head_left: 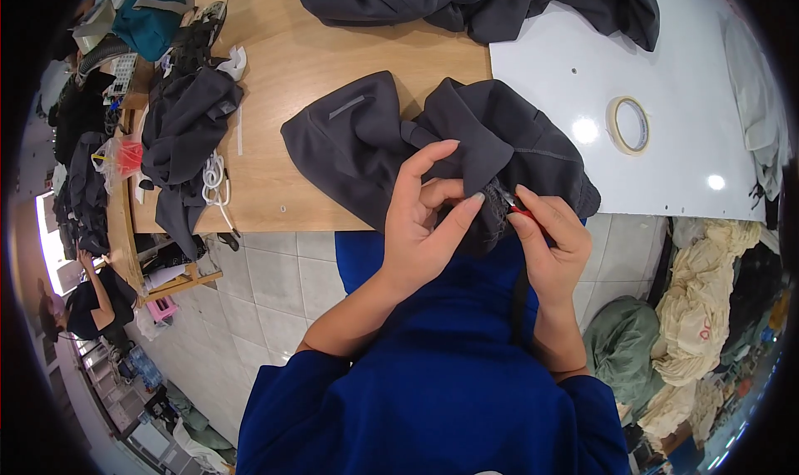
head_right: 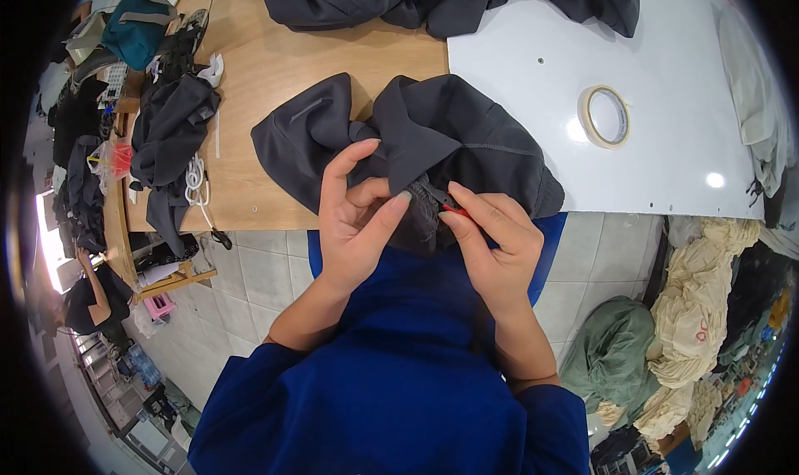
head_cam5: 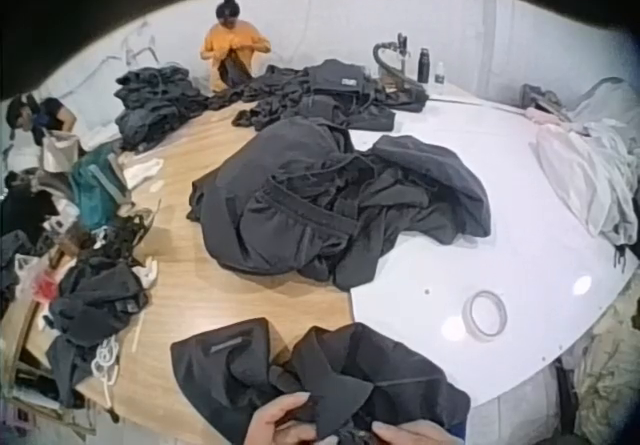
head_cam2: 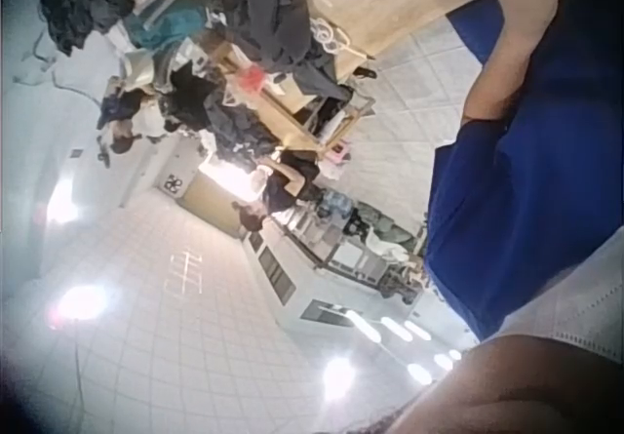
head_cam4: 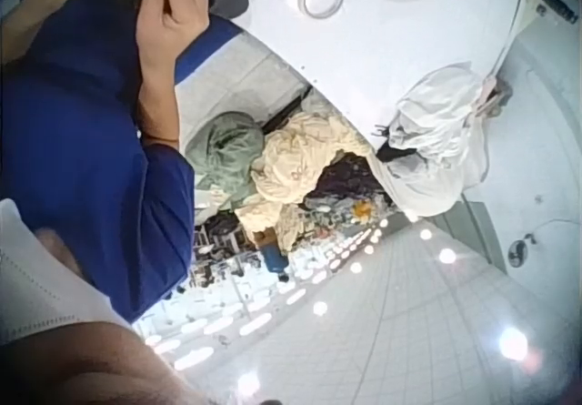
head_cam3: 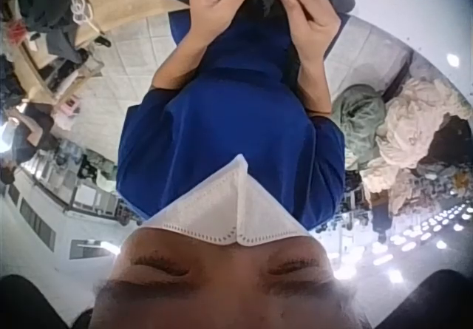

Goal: Trim loose threads and inspect seams on a pair of grey pants using thread snips.

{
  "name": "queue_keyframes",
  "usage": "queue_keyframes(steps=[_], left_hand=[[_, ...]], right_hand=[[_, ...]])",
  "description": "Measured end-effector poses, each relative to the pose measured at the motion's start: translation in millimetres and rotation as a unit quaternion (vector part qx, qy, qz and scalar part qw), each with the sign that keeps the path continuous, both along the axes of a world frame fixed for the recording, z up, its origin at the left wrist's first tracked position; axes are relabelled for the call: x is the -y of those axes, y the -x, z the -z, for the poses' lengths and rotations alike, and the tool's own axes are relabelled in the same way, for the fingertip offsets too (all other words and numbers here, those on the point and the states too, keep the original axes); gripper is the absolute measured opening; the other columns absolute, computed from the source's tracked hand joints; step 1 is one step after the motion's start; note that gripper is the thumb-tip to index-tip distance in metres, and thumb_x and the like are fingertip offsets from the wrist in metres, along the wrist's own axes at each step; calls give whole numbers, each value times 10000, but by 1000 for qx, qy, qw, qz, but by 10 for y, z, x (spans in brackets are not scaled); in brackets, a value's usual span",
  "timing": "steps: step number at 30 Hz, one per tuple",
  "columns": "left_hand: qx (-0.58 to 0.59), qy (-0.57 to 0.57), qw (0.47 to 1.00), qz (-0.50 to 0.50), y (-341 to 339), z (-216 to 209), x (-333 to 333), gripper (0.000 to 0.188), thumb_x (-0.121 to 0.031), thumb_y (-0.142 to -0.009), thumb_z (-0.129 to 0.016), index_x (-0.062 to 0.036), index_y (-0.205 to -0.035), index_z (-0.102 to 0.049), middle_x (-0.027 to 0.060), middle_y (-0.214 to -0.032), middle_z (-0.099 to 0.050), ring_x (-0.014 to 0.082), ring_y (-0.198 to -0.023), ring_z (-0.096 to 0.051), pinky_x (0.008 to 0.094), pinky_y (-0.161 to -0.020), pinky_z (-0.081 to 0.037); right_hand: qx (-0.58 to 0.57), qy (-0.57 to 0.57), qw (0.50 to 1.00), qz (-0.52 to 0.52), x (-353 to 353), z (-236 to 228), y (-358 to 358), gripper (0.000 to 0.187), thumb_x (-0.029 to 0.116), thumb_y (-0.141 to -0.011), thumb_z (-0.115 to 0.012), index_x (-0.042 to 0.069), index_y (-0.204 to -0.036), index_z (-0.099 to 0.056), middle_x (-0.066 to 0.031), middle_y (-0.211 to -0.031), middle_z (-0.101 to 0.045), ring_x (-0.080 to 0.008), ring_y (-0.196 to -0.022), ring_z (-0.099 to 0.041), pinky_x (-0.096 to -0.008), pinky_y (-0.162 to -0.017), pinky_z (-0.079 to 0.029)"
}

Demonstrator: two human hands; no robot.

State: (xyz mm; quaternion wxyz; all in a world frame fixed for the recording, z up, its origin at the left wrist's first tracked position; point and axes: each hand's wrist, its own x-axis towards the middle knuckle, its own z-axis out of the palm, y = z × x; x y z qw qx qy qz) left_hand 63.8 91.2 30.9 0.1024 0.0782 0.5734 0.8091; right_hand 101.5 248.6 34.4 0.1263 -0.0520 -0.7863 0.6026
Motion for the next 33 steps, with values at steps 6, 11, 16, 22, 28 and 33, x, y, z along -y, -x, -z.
queue_keyframes(steps=[6, 11, 16, 22, 28, 33], left_hand=[[61, -16, 998, 0, 25, -68, -8, 465, 36, -895, -499, -27, -1317, -315, 83, -970, -625, 69, -891, -562, 183, -798, -414], [54, -26, 998, 0, 18, -39, -30, 430, 24, -906, -490, -19, -1302, -327, 82, -978, -618, 63, -895, -552, 190, -793, -409], [29, -11, 999, 11, 11, -17, -18, 475, 45, -896, -484, -40, -1328, -305, 81, -995, -621, 67, -913, -559, 172, -815, -404], [27, 5, 999, 17, 13, -42, -6, 488, 40, -895, -492, -44, -1334, -295, 86, -997, -623, 73, -903, -561, 182, -809, -411], [33, -18, 999, 10, 20, -26, 0, 463, 42, -895, -488, -26, -1316, -306, 98, -976, -615, 83, -894, -564, 206, -795, -432], [52, -55, 997, 13, 7, -59, -4, 492, 48, -885, -505, -32, -1322, -293, 108, -978, -614, 98, -872, -586, 219, -774, -470]], right_hand=[[0, 7, 1000, -9, -10, 10, -3, 319, -17, -704, -716, -1, -1019, -671, -90, -815, -636, -133, -694, -582, -206, -631, -445], [4, 5, 1000, -4, 6, -10, 3, 334, -19, -701, -716, 1, -1031, -667, -93, -826, -634, -131, -703, -583, -206, -636, -446], [-6, 0, 1000, -5, 19, 39, 12, 336, -19, -697, -718, 2, -1029, -667, -94, -826, -635, -132, -705, -583, -207, -635, -446], [-17, 3, 1000, 5, -2, 44, -13, 288, -17, -722, -705, -13, -1008, -668, -95, -814, -634, -135, -706, -583, -214, -636, -447], [-6, 214, 975, 60, 28, 52, -33, 403, 32, -727, -727, -2, -1105, -591, -51, -887, -617, -76, -722, -518, -195, -666, -423], [21, 32, 999, -26, 133, -20, 16, 352, -3, -662, -763, 11, -991, -640, -36, -756, -599, -73, -609, -489, -183, -572, -400]])
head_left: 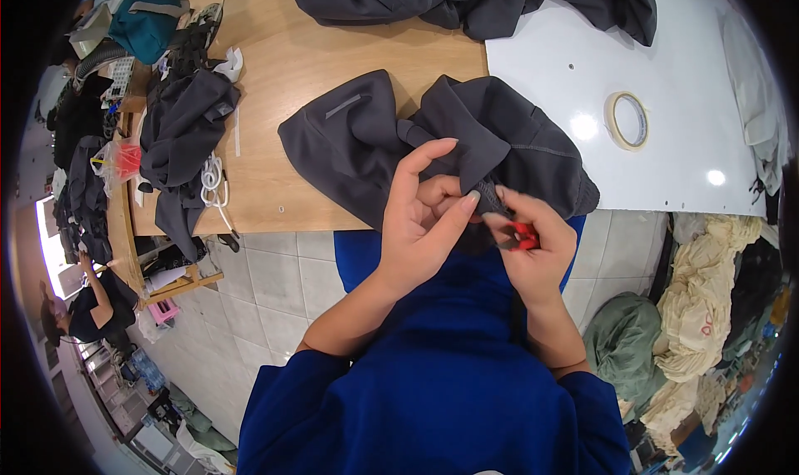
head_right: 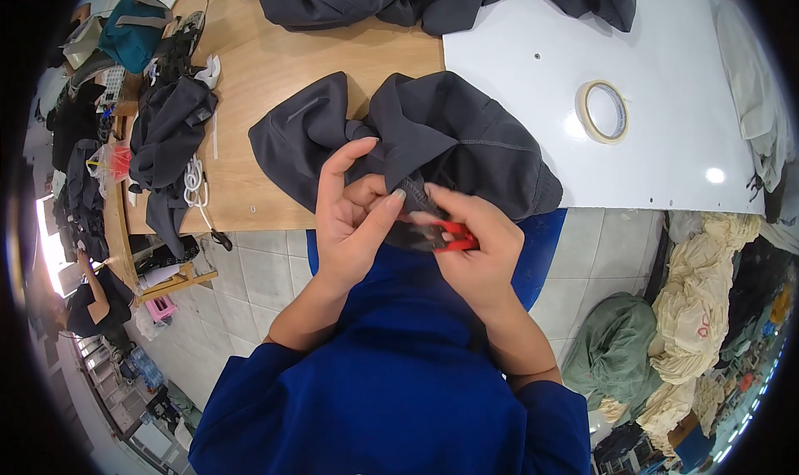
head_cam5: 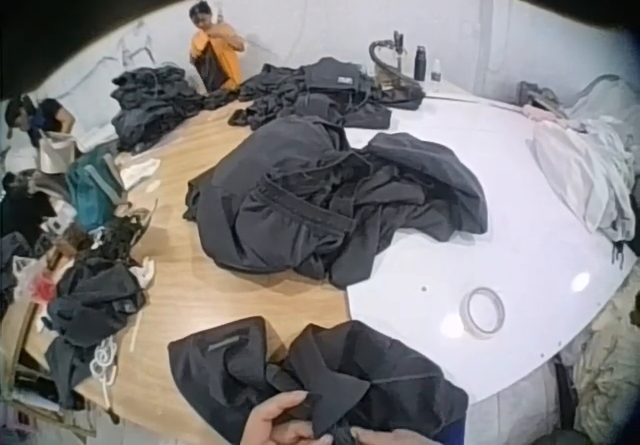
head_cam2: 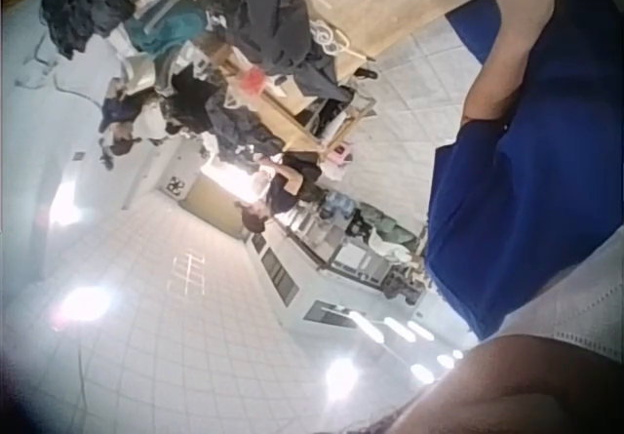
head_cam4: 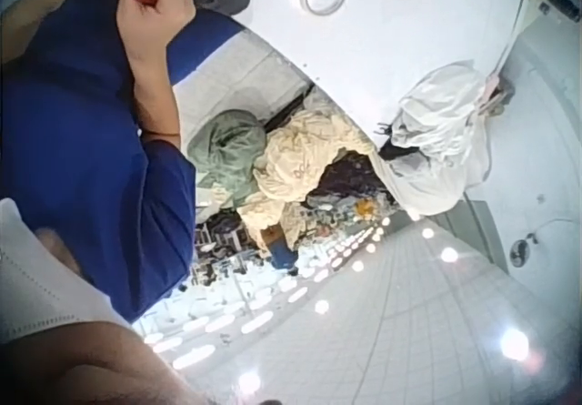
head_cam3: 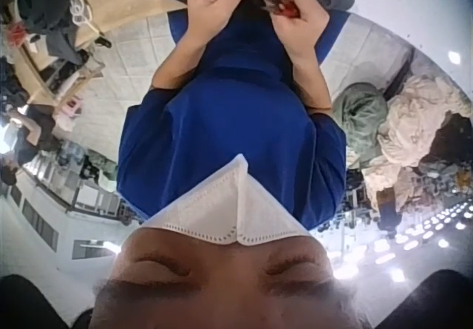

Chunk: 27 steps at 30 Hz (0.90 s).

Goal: Trim loose threads and inspect seams on a pair of grey pants using thread snips.

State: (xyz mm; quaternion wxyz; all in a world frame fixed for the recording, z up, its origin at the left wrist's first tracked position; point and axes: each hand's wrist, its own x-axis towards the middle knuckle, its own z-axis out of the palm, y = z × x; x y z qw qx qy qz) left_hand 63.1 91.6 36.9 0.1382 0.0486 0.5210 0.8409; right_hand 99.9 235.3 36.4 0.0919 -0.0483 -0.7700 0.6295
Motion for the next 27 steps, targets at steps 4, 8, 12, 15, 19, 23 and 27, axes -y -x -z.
queue_keyframes(steps=[4, 8, 12, 15, 19, 23, 27], left_hand=[[3, 0, 1000, 6, -8, -16, 3, 464, 47, -879, -521, -24, -1297, -334, 98, -964, -612, 94, -854, -589, 217, -756, -482], [-24, 46, 999, -3, -23, 28, 13, 254, 40, -877, -536, 7, -1128, -519, 68, -952, -606, 82, -841, -579, 210, -740, -484], [-16, 22, 1000, -3, -2, 10, 31, 207, 28, -882, -537, 23, -1089, -540, 53, -968, -601, 74, -841, -568, 202, -749, -479], [29, 4, 1000, 6, 26, 36, 49, 199, 29, -880, -537, 21, -1079, -545, 48, -976, -597, 68, -850, -559, 205, -758, -475], [6, -4, 1000, 5, 21, 66, 50, 203, 41, -866, -552, 20, -1068, -549, 42, -977, -592, 62, -852, -544, 193, -759, -452], [-26, 28, 999, -6, 8, 62, 54, 216, 47, -857, -564, 19, -1070, -544, 35, -976, -587, 60, -856, -539, 177, -758, -423], [-28, 38, 999, -7, 8, 52, 55, 228, 47, -859, -562, 11, -1081, -528, 36, -977, -586, 60, -861, -540, 176, -761, -417]], right_hand=[[-124, -87, 986, 69, 17, 61, 5, 128, -56, -720, -708, -8, -810, -631, -33, -634, -554, -76, -538, -458, -179, -500, -338], [-110, -114, 987, 41, -26, -14, -113, 134, -40, -707, -721, 4, -790, -625, -50, -650, -578, -87, -523, -464, -203, -482, -331], [-173, -163, 968, -80, -117, -87, -159, 168, 64, -683, -769, 24, -783, -640, -47, -619, -546, -113, -497, -444, -238, -469, -324], [-153, -134, 974, -104, -105, -164, -152, 354, 148, -598, -815, 58, -901, -655, -32, -611, -540, -151, -494, -472, -253, -459, -364], [-76, -42, 996, -24, -121, -101, -162, 500, 141, -628, -795, 15, -1069, -595, -59, -757, -544, -146, -625, -507, -231, -541, -401], [-96, -142, 985, 8, -206, -96, -48, 435, 63, -658, -739, 26, -1077, -628, -70, -776, -546, -177, -687, -520, -252, -616, -424], [-132, -223, 966, 25, -225, -52, -7, 394, 66, -637, -734, 66, -1027, -679, -53, -778, -555, -188, -661, -502, -274, -601, -403]])
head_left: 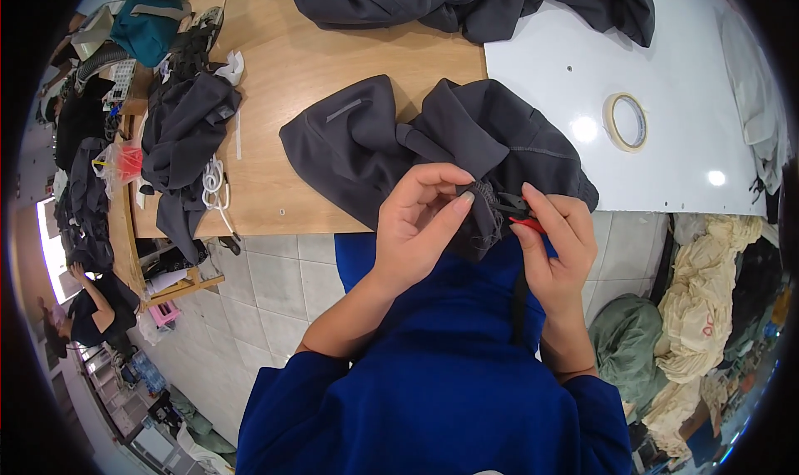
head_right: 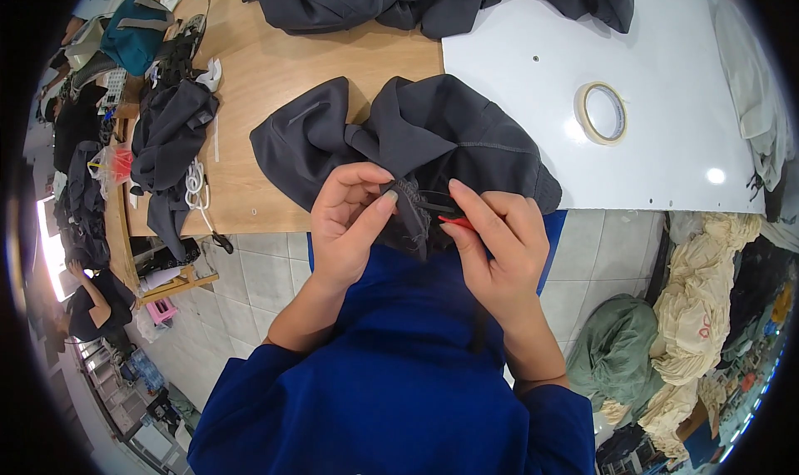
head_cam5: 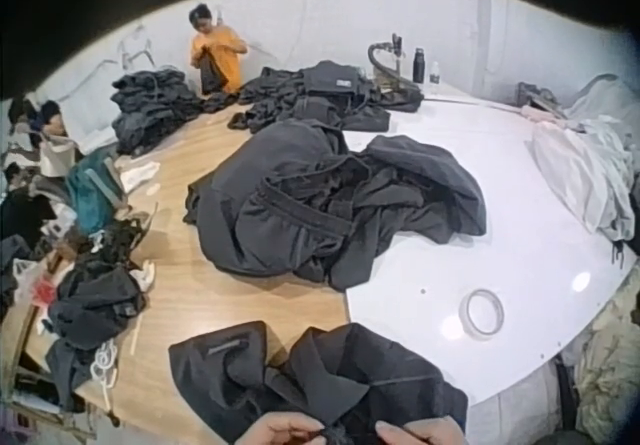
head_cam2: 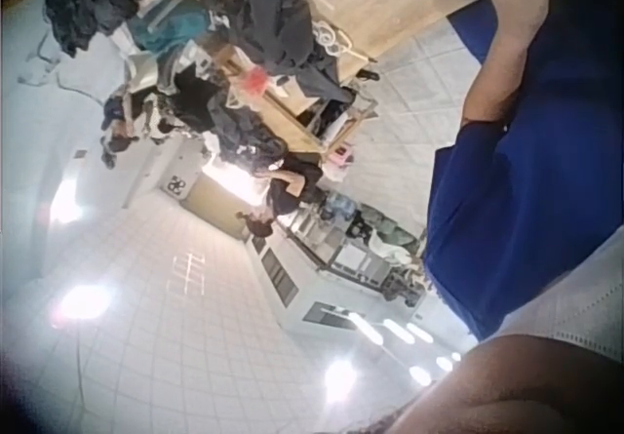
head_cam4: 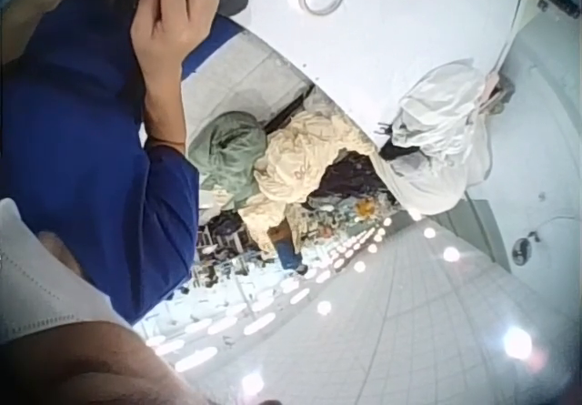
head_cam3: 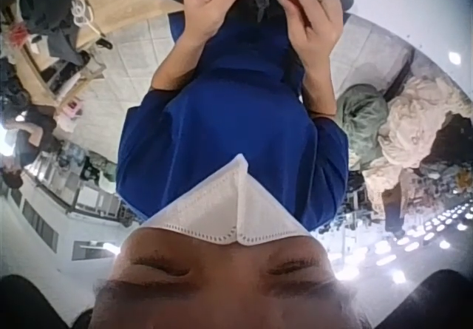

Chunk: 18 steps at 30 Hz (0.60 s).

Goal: Trim loose threads and inspect seams on a pair of grey pants using thread snips.

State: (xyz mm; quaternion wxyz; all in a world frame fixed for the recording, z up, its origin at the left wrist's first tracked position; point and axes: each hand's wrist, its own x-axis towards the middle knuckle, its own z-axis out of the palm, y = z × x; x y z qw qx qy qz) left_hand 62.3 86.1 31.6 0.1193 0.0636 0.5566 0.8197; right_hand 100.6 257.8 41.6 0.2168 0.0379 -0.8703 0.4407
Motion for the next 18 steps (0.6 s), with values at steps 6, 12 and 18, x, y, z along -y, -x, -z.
queue_keyframes(steps=[6, 12, 18], left_hand=[[0, -7, 1000, 6, 2, -22, -6, 256, 52, -856, -563, -6, -1096, -499, 51, -976, -590, 64, -872, -554, 180, -762, -424], [-5, 15, 1000, 7, -2, -33, -17, 270, 55, -849, -571, -3, -1101, -492, 54, -961, -601, 74, -881, -579, 193, -768, -440], [-19, 27, 999, 7, -9, -27, -12, 274, 53, -845, -576, -6, -1099, -493, 60, -948, -609, 79, -872, -585, 199, -771, -443]], right_hand=[[-13, -28, 999, -8, 17, 5, 2, 395, 87, -628, -740, 75, -1020, -686, -34, -769, -556, -172, -645, -487, -271, -568, -365], [-30, -46, 998, 4, 38, 9, 14, 386, 84, -621, -746, 82, -1004, -694, -28, -761, -553, -164, -636, -477, -270, -561, -353], [-35, -65, 997, 7, 55, -22, 25, 345, 86, -616, -753, 84, -959, -708, -21, -749, -554, -160, -624, -460, -264, -547, -345]])
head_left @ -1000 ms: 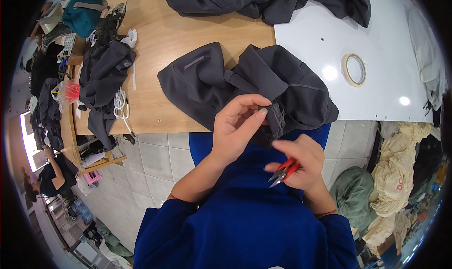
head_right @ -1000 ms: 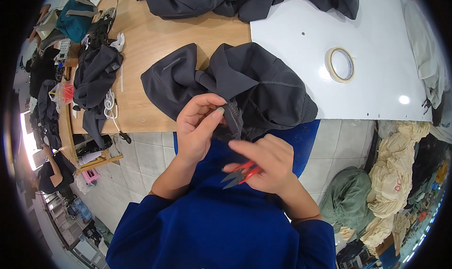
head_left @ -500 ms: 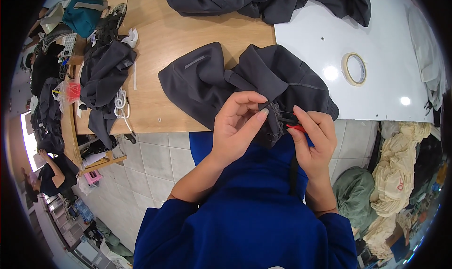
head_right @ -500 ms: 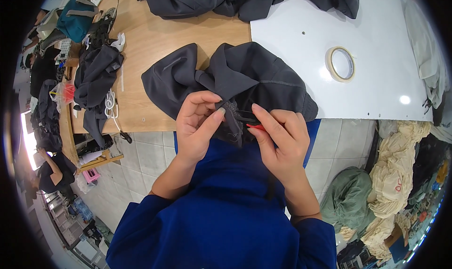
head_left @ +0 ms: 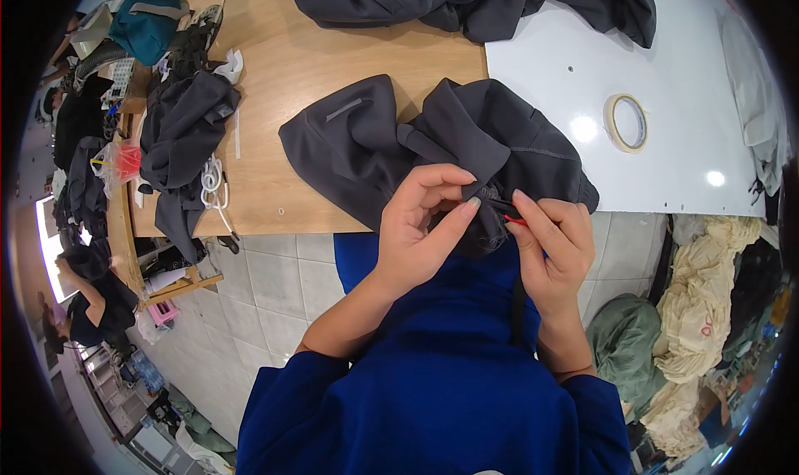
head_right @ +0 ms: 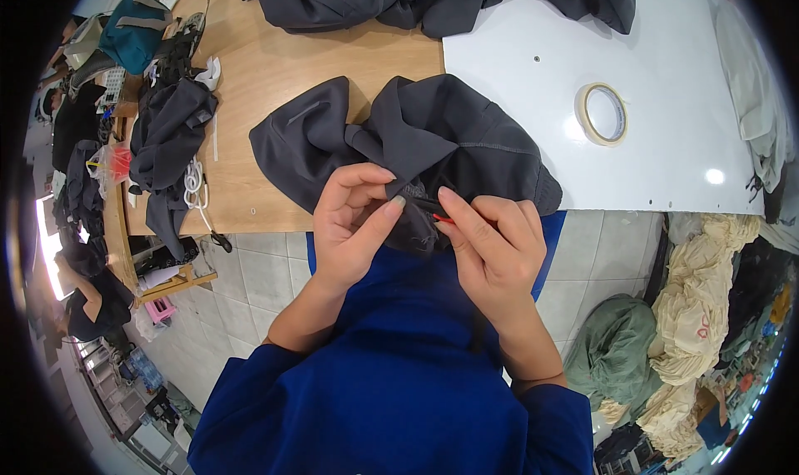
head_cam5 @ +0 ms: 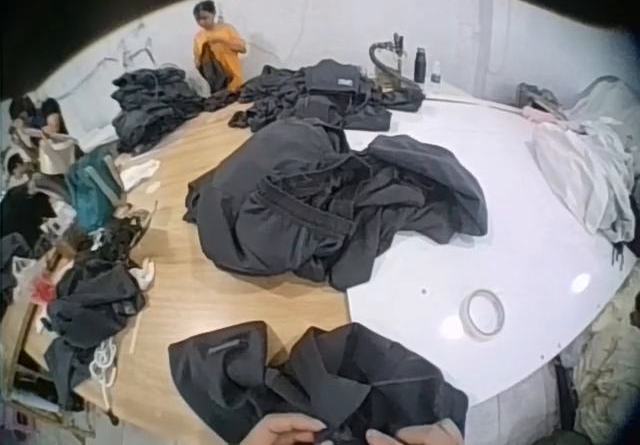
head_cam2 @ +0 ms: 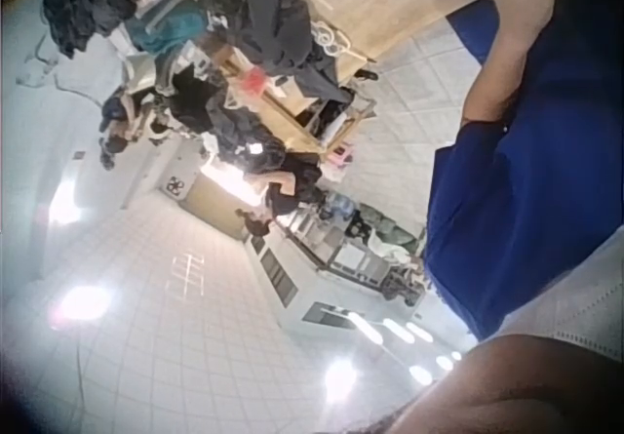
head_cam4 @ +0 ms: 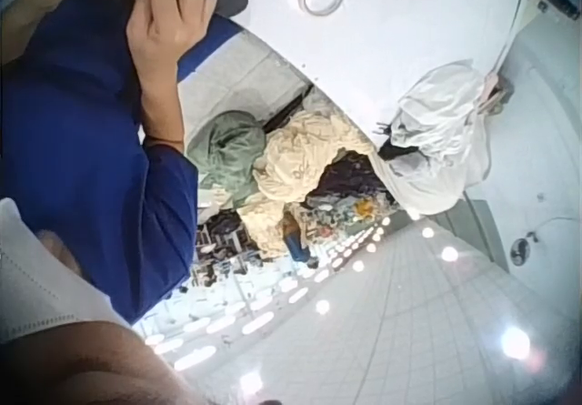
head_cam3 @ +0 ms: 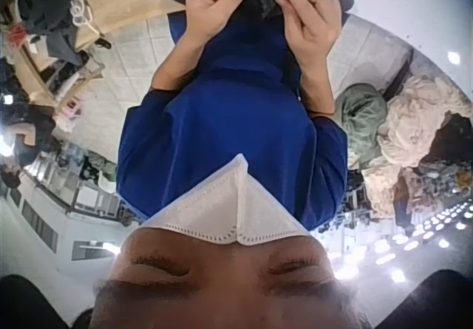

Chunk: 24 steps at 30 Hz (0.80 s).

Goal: Trim loose threads and inspect seams on a pair of grey pants using thread snips.

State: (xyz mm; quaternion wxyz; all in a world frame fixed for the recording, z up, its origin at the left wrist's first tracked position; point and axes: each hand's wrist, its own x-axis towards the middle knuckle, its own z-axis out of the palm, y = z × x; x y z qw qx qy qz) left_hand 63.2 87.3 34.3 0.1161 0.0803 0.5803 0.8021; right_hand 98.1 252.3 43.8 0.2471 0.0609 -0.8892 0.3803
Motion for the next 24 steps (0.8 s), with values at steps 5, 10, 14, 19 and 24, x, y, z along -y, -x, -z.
queue_keyframes(steps=[5, 10, 14, 19, 24], left_hand=[[11, 14, 1000, -11, -9, -10, -8, 294, 66, -837, -567, -8, -1104, -469, 68, -907, -614, 75, -825, -578, 172, -747, -429], [18, -35, 999, -10, -15, 23, -20, 296, 74, -838, -564, -4, -1108, -475, 58, -961, -577, 82, -862, -565, 187, -755, -441], [10, -38, 999, 1, -45, 11, -44, 301, 88, -835, -561, -4, -1112, -483, 49, -1010, -557, 79, -895, -554, 199, -761, -451], [-10, -29, 1000, -2, -41, 65, -1, 304, 96, -829, -561, -1, -1108, -484, 59, -1040, -533, 84, -900, -560, 200, -765, -456], [-5, -46, 999, -9, -24, 69, 4, 308, 108, -825, -553, 2, -1106, -483, 67, -1066, -510, 88, -899, -567, 193, -759, -457]], right_hand=[[12, -13, 1000, -12, -14, -1, -33, 341, 59, -639, -745, 62, -977, -698, -40, -770, -562, -163, -644, -484, -249, -572, -376], [133, 348, 928, 3, 50, -48, -85, 422, 38, -716, -725, 4, -1108, -574, -58, -853, -576, -99, -742, -528, -199, -667, -429], [219, 324, 920, -31, 118, -27, -82, 275, 11, -717, -732, 4, -968, -619, -30, -807, -617, -45, -668, -528, -159, -592, -408], [168, 302, 938, 10, 79, -8, -82, 129, -50, -753, -670, -6, -871, -637, -24, -718, -607, -36, -632, -512, -149, -581, -392], [198, 363, 911, -2, 78, -70, -102, 170, -50, -729, -694, 2, -883, -644, -6, -697, -576, -25, -604, -480, -154, -553, -374]])
